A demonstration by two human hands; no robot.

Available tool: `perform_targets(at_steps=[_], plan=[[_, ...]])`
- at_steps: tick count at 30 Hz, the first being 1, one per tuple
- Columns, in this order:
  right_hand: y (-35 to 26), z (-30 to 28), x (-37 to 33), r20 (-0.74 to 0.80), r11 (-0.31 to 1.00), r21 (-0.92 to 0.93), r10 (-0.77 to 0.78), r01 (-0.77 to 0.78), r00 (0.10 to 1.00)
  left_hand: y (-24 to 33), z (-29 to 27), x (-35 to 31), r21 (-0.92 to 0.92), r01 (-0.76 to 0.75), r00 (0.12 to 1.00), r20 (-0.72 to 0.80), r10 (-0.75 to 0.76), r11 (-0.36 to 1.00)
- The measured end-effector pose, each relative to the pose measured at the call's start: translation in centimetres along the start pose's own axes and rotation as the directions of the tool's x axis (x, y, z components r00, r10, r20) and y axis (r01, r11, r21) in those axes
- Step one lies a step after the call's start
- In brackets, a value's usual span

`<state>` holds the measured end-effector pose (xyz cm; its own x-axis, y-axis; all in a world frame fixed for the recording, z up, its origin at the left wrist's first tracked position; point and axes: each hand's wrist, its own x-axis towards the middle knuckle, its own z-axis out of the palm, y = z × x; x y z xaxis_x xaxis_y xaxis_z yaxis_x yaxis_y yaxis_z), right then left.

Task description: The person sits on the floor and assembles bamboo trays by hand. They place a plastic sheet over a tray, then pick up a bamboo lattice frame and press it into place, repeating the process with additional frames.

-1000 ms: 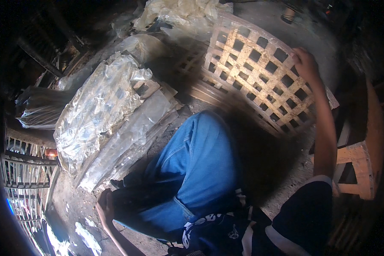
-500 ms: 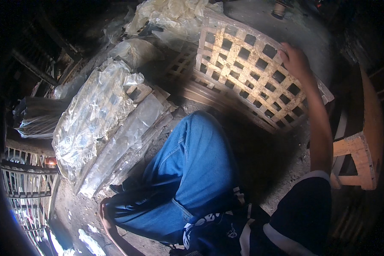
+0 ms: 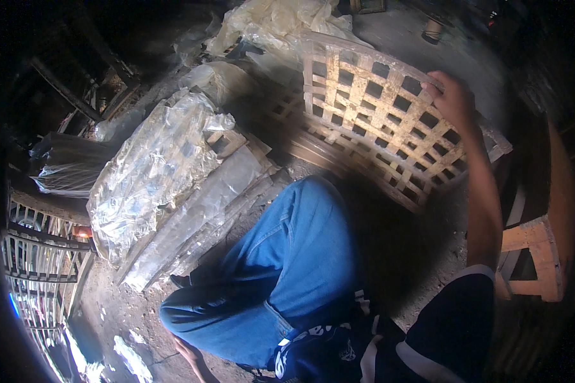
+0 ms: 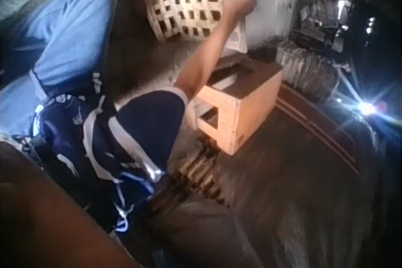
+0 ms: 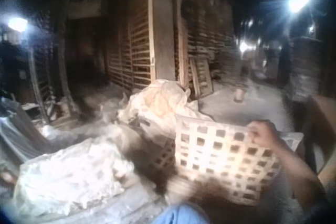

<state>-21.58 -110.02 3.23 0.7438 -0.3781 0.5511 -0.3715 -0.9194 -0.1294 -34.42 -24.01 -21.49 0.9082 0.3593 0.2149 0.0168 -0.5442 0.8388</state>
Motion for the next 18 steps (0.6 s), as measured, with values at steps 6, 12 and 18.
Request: perform_targets(at_steps=[6, 12, 18], plan=[[-4.7, -5.0, 3.6, -0.067, 0.997, 0.027, -0.074, 0.076, 0.995, -5.1, -7.3, -1.4, 0.059, 0.225, 0.972, 0.057, -0.228, 0.973], [-11.0, -13.6, 8.3, -0.246, 0.898, 0.229, -0.321, 0.376, 0.915, 12.5, -2.7, 13.5, 0.088, -0.166, 0.965, -0.189, 0.180, 0.982], [-14.1, -16.5, 9.9, -0.207, 0.754, 0.400, -0.478, 0.520, 0.853, 31.6, 9.5, 19.9, -0.322, -0.420, 0.893, 0.018, 0.449, 0.848]])
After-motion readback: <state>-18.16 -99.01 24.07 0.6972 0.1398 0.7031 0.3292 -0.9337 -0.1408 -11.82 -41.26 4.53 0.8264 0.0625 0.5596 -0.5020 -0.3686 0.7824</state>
